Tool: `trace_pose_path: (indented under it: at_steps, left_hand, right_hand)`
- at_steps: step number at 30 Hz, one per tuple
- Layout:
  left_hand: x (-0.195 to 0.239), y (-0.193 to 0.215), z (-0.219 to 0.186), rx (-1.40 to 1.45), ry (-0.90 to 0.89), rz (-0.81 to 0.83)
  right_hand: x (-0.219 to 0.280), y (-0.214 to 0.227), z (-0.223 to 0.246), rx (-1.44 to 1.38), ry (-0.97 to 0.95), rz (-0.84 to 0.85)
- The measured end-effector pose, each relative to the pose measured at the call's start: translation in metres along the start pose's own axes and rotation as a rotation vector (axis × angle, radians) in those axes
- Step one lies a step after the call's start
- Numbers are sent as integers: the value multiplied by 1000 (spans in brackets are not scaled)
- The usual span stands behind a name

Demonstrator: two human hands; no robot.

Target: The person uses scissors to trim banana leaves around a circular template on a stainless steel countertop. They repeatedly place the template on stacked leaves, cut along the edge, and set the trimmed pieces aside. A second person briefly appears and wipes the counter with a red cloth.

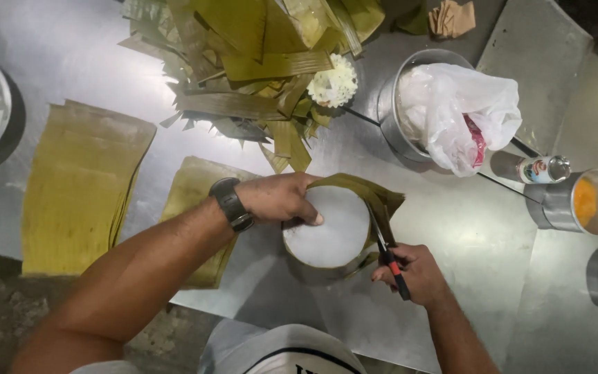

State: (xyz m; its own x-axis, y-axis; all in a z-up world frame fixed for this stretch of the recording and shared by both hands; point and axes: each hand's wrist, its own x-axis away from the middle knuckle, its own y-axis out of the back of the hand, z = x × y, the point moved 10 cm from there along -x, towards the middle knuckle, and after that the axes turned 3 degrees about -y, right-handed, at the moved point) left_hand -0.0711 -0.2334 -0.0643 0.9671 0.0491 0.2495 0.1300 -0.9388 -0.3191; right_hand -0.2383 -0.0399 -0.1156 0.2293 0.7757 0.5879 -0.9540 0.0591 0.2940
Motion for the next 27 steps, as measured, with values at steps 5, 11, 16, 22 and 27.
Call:
trace_pose_path:
  at_steps: [5, 11, 16, 22, 27]
  left_hand:
    - [-15, -10, 3, -23, -28, 138]
    - [-33, 9, 21, -18, 116, 82]
    - [-55, 14, 32, -130, 92, 146]
    - [-42, 33, 37, -161, 231, 49]
    - [-17, 25, 12, -230, 159, 2]
  right_hand:
    - [-2, -7, 59, 39, 383, 52]
    - [-31, -6, -1, -50, -61, 51]
    - [-51, -11, 7, -140, -94, 104]
    - [-39, -10, -16, -107, -111, 216]
    - [1, -26, -32, -321, 69, 479]
